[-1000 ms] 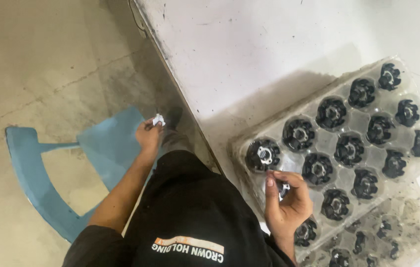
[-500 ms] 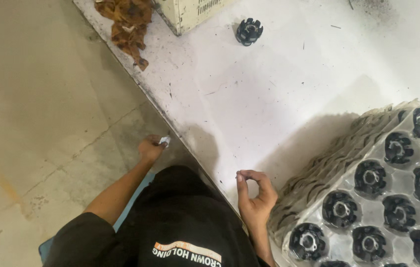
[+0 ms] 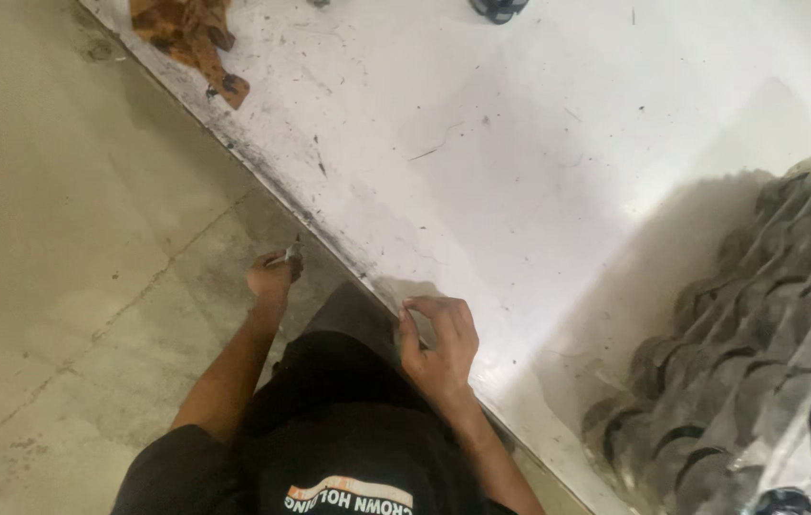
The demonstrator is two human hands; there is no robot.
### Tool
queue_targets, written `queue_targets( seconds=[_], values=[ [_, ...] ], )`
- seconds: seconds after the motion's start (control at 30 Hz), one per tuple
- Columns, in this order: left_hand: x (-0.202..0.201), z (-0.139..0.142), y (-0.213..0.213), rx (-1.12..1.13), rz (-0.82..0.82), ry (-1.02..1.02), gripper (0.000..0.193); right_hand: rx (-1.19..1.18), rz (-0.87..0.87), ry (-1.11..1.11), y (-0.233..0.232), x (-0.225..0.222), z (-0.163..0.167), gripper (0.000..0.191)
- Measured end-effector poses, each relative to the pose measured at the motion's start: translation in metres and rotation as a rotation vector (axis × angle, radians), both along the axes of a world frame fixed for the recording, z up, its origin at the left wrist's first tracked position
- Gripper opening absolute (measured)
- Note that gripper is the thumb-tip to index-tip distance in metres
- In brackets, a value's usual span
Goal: The person sits at a workbench with trays of small black plastic parts. They pick up a part, squeeze adhesive from a tube onto it, and place it back into the tray, repeating this with one part at a time across the trays.
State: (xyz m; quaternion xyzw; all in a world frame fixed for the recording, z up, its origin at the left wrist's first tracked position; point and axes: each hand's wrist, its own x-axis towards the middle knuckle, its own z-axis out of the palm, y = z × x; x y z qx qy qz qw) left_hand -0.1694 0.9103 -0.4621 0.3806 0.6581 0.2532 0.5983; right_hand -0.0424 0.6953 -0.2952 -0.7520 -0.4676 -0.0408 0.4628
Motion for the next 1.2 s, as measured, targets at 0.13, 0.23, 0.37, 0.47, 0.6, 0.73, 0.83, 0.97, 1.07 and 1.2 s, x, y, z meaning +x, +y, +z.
queue_targets(
  seconds=[0.13,0.23,0.37,0.47,0.6,0.73,0.83,0.97,1.07,1.2],
  values=[
    [-0.027,-0.018,0.007,-0.142,-0.047,0.163,0.038,-0.042,-0.059,-0.230,0.024,-0.014,-0.021,0.020],
    [-0.047,-0.039,0.007,-0.240,-0.054,0.079,0.037,-0.093,-0.159,-0.374,0.029,-0.017,-0.032,0.023],
    [-0.054,-0.066,0.011,-0.322,-0.023,0.007,0.034,-0.185,-0.243,-0.416,0.028,-0.018,-0.041,0.023],
    [-0.042,-0.075,0.035,-0.381,0.080,-0.091,0.034,-0.212,-0.266,-0.469,0.026,-0.019,-0.044,0.021],
    [-0.009,-0.067,0.119,-0.284,0.315,-0.381,0.031,-0.244,-0.304,-0.492,0.026,-0.024,-0.048,0.019],
    [0.015,-0.051,0.208,0.072,0.505,-0.885,0.042,-0.232,-0.320,-0.511,0.026,-0.024,-0.052,0.020],
    [0.013,-0.044,0.227,0.197,0.408,-1.005,0.054,-0.225,-0.332,-0.525,0.026,-0.022,-0.055,0.019],
    [-0.011,-0.058,0.187,0.065,0.063,-0.262,0.075,-0.236,-0.324,-0.525,0.026,-0.021,-0.055,0.019],
    [-0.027,-0.074,0.142,-0.061,-0.068,0.096,0.062,-0.242,-0.326,-0.515,0.027,-0.023,-0.055,0.019],
    [-0.037,-0.081,0.148,0.552,0.185,-0.148,0.037,-0.258,-0.333,-0.513,0.028,-0.022,-0.054,0.020]
  ],
)
